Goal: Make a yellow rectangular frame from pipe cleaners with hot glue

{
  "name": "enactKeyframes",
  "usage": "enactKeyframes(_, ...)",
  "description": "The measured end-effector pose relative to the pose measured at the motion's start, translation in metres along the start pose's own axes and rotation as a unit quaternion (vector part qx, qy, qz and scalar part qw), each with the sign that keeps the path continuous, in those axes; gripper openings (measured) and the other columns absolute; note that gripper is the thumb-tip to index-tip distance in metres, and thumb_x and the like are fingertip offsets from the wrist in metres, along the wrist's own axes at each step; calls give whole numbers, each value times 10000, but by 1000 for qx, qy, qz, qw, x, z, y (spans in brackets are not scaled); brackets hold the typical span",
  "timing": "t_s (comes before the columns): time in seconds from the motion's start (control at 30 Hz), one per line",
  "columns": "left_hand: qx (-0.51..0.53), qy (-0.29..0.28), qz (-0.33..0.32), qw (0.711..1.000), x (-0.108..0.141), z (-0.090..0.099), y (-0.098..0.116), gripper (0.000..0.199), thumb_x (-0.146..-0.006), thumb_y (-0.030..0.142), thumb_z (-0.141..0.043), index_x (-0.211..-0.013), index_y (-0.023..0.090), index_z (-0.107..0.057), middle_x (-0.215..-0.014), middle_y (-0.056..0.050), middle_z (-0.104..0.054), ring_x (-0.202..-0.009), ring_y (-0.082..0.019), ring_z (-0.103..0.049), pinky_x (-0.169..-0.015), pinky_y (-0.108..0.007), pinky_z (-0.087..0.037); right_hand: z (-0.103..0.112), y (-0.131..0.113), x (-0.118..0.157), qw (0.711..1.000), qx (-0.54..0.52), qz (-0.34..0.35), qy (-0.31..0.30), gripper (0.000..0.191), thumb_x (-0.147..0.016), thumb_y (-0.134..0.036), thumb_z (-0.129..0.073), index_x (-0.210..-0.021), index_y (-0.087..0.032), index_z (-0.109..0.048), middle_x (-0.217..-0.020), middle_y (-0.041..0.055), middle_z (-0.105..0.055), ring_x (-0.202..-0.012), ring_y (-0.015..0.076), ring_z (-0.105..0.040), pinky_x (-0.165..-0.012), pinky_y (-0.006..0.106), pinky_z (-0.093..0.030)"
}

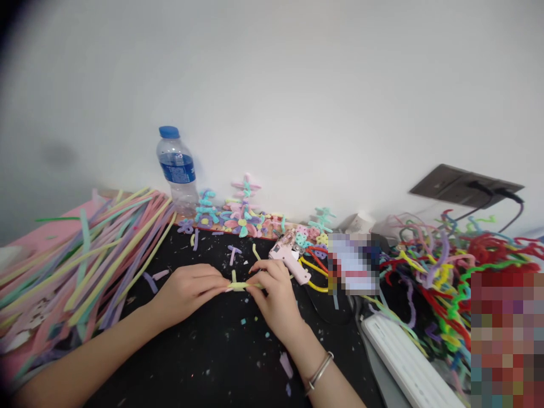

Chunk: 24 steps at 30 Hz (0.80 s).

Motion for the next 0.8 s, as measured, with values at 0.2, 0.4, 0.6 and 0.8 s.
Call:
enactKeyframes(0.2, 2, 2, 12, 1000, 1, -1, -1, 207, -900, 216, -489, -840, 175, -683, -782, -32, -694, -707, -138, -613, -659, -248, -474, 1, 1, 0, 1000, -1, -4, 9, 121, -788, -115, -616, -733, -222, -630, -964, 56, -624, -922, 223, -545, -807, 396, -441)
enactKeyframes(0.4, 9, 6, 33, 999, 1, -1, -4, 196, -892, 219, -500, -849, 176, -686, -780, -36, -695, -706, -143, -616, -662, -253, -482, 4, 3, -2, 1000, -2, -4, 26, 113, -765, -117, -644, -770, -229, -649, -969, 53, -637, -927, 224, -555, -815, 390, -446)
enactKeyframes(0.6, 7, 7, 39, 999, 1, 0, -5, 203, -892, 237, -501, -850, 181, -692, -768, -33, -697, -698, -142, -617, -660, -252, -484, 5, 5, -3, 999, -22, -27, 36, 110, -755, -122, -646, -729, -229, -649, -950, 49, -642, -910, 220, -579, -806, 384, -462)
enactKeyframes(0.8, 7, 10, 47, 999, 1, 1, -6, 189, -883, 230, -518, -843, 185, -696, -776, -24, -706, -705, -141, -629, -662, -248, -485, 6, 9, -3, 998, -34, -33, 38, 108, -753, -121, -650, -757, -229, -661, -957, 53, -651, -933, 221, -582, -831, 388, -460)
Point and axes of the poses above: each hand's wrist, its own x-axis away from the middle knuckle, its own z-axis out of the back of the hand, y = z × x, the point moved 1 cm from there along -x, towards the middle knuckle
